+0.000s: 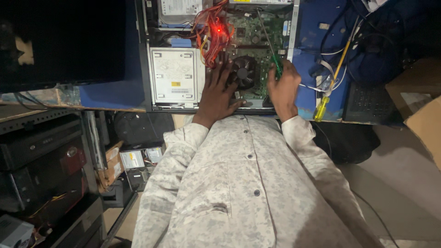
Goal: The person opens a desktop computer case and uses a screwdriver to remove screws from the CPU fan. They then detach the fan, disconnect cables from the hard drive, remove the hard drive from its bay, and place it back into the bay.
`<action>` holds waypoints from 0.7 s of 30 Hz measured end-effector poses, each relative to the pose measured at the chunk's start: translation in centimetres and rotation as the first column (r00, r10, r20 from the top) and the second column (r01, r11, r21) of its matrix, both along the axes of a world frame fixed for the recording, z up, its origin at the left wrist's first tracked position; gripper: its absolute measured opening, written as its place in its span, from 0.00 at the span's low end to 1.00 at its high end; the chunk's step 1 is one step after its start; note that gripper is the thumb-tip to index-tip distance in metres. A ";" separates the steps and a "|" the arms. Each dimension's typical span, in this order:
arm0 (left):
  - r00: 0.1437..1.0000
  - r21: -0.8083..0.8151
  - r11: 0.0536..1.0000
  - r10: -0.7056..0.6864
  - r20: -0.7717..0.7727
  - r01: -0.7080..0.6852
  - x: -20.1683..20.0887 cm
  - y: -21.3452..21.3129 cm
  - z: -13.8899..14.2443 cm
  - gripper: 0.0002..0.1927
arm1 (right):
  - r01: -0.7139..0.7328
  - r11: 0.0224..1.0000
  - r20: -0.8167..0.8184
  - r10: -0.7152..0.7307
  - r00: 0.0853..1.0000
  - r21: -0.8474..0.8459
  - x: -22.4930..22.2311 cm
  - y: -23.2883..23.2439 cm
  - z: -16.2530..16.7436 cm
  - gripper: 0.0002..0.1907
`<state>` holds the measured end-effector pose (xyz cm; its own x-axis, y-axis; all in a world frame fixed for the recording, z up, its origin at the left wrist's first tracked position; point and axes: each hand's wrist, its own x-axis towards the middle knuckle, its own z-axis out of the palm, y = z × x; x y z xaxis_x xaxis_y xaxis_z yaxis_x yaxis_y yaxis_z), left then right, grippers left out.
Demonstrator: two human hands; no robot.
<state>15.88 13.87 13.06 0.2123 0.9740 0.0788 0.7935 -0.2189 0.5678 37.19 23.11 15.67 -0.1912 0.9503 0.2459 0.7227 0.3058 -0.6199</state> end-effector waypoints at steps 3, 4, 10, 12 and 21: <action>1.000 -0.016 1.000 0.005 0.002 -0.005 0.1 0.0 -0.1 0.32 | 0.031 0.999 0.002 -0.031 1.000 -0.040 0.2 -0.2 0.0 0.07; 1.000 -0.032 0.999 0.010 -0.001 -0.010 0.1 0.0 -0.1 0.32 | 0.028 0.999 0.004 -0.028 1.000 -0.032 0.5 -0.5 0.0 0.08; 1.000 -0.004 1.000 0.007 0.006 -0.007 0.0 -0.1 -0.3 0.38 | 0.053 0.999 0.079 -0.052 0.996 -0.002 4.5 -3.8 -0.3 0.09; 1.000 -0.023 1.000 0.005 0.006 -0.005 0.0 -0.1 -0.4 0.40 | 0.073 0.997 0.005 -0.073 0.997 -0.011 5.9 -5.0 -0.7 0.11; 0.999 0.032 0.999 0.025 0.046 -0.026 0.3 -0.2 -0.9 0.44 | 0.213 0.965 -0.217 -0.243 0.946 -0.153 7.7 -7.9 -4.3 0.09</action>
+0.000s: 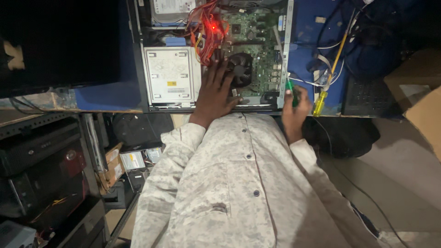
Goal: The person opens a desktop computer case and uses a screwdriver to remove screws from the CPU fan. They then detach the fan, disconnect cables from the hard drive, remove the hard drive from its bay, and place it back into the bay.
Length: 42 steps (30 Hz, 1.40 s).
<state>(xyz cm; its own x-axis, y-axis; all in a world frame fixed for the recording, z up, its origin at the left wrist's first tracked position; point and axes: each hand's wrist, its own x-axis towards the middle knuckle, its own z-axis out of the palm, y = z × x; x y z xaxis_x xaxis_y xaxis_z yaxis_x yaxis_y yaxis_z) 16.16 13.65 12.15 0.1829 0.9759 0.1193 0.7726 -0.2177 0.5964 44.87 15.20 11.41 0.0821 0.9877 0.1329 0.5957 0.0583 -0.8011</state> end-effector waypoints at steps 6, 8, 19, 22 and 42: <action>0.999 0.013 1.000 -0.005 0.052 0.004 -0.3 0.0 0.1 0.43 | 0.133 0.987 -0.231 -0.151 0.961 -0.090 -1.5 1.4 -2.6 0.12; 0.998 0.017 1.000 -0.011 0.059 0.010 -0.3 0.0 0.2 0.43 | 0.112 0.994 -0.164 -0.107 0.981 0.020 -1.5 1.7 -2.8 0.13; 0.981 -0.050 0.982 0.187 0.046 -0.185 -2.5 -2.2 0.6 0.40 | 0.099 0.995 -0.128 -0.094 0.987 0.030 -1.7 1.9 -2.7 0.16; 0.790 0.046 0.800 0.599 -0.130 -0.598 -7.0 -7.3 0.1 0.30 | 0.125 0.992 -0.090 -0.124 0.988 0.015 -1.6 2.0 -3.1 0.16; 0.083 -0.278 0.272 0.836 0.542 -0.921 -8.8 -14.4 -5.4 0.21 | 0.075 0.997 -0.191 -0.069 0.979 0.027 -1.7 2.1 -3.4 0.19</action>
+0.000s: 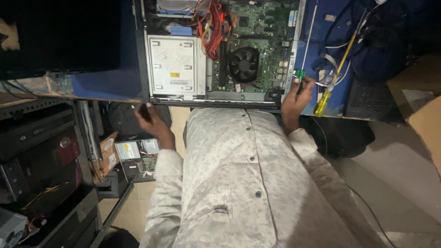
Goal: The person opens a desktop computer case and uses a screwdriver to remove screws from the CPU fan. They then detach the fan, disconnect cables from the hard drive, remove the hard drive from its bay, and place it back into the bay.
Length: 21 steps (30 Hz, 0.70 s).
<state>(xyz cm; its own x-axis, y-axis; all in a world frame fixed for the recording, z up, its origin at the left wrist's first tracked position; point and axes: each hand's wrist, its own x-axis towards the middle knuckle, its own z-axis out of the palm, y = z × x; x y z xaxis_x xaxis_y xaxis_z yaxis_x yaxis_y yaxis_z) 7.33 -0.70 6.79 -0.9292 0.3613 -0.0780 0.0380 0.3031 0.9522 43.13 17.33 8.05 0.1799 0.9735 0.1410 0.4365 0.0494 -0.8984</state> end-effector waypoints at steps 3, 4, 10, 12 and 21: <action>1.000 -0.028 0.999 -0.030 0.001 0.030 -1.3 0.2 -0.6 0.19 | -0.014 1.000 0.001 0.014 1.000 0.024 0.0 0.2 0.0 0.18; 0.999 -0.032 0.998 -0.049 0.011 0.049 -1.6 0.2 -0.9 0.19 | -0.019 0.999 0.013 0.019 1.000 0.028 0.1 0.3 0.0 0.17; 0.993 -0.123 0.987 -0.108 -0.039 0.103 -2.9 0.1 0.5 0.19 | -0.026 1.000 0.030 0.026 0.999 0.007 0.1 0.4 0.0 0.17; 0.914 -0.257 0.966 -0.138 -0.381 0.038 -2.6 0.4 2.1 0.21 | 0.005 1.000 0.057 -0.003 0.998 -0.031 0.2 0.3 -0.1 0.16; 0.461 -0.381 0.621 -0.774 -0.434 0.685 6.7 9.7 4.9 0.15 | -0.012 0.997 0.104 0.005 0.995 0.071 0.4 -0.1 -1.0 0.16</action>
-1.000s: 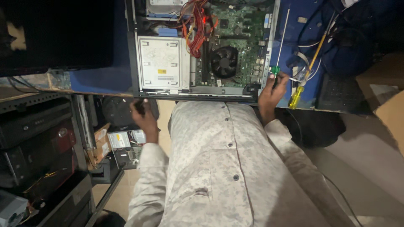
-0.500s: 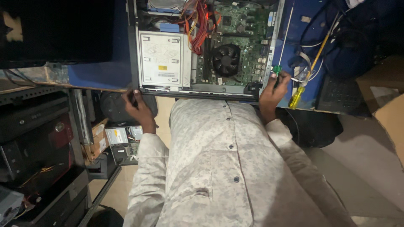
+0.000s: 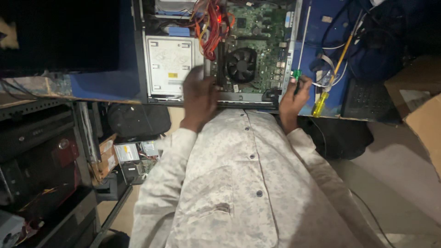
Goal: The person opens a desktop computer case and uses a screwdriver to remove screws from the CPU fan. They then detach the fan, disconnect cables from the hard drive, remove the hard drive from its bay, and place it back into the bay.
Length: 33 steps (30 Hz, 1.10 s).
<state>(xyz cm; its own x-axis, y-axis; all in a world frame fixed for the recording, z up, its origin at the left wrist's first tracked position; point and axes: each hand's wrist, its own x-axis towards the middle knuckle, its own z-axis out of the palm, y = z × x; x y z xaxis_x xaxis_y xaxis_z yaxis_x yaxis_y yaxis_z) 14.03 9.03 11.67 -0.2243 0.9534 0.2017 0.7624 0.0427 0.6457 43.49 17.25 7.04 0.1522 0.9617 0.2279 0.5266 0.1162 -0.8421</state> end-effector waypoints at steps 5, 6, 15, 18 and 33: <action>0.932 0.025 0.932 -0.361 -0.027 0.361 1.4 3.8 1.2 0.28 | 0.005 0.999 0.010 -0.004 1.000 -0.047 0.2 -0.2 0.8 0.16; 0.924 -0.005 0.926 -0.377 -0.058 0.377 1.4 4.3 1.4 0.28 | 0.001 0.999 0.000 -0.001 1.000 -0.052 0.1 -0.2 1.1 0.16; 0.912 -0.065 0.919 -0.394 -0.114 0.389 1.8 4.9 1.9 0.34 | 0.018 0.994 -0.032 -0.021 0.999 -0.108 -0.4 0.0 2.8 0.14; 0.910 -0.081 0.915 -0.401 -0.104 0.394 1.8 5.0 1.6 0.34 | -0.004 0.997 0.001 0.004 1.000 -0.071 -0.3 0.0 2.8 0.14; 0.903 -0.109 0.908 -0.415 -0.106 0.405 1.8 5.1 1.4 0.35 | 0.024 0.992 0.013 -0.022 1.000 -0.126 -0.2 0.2 2.8 0.11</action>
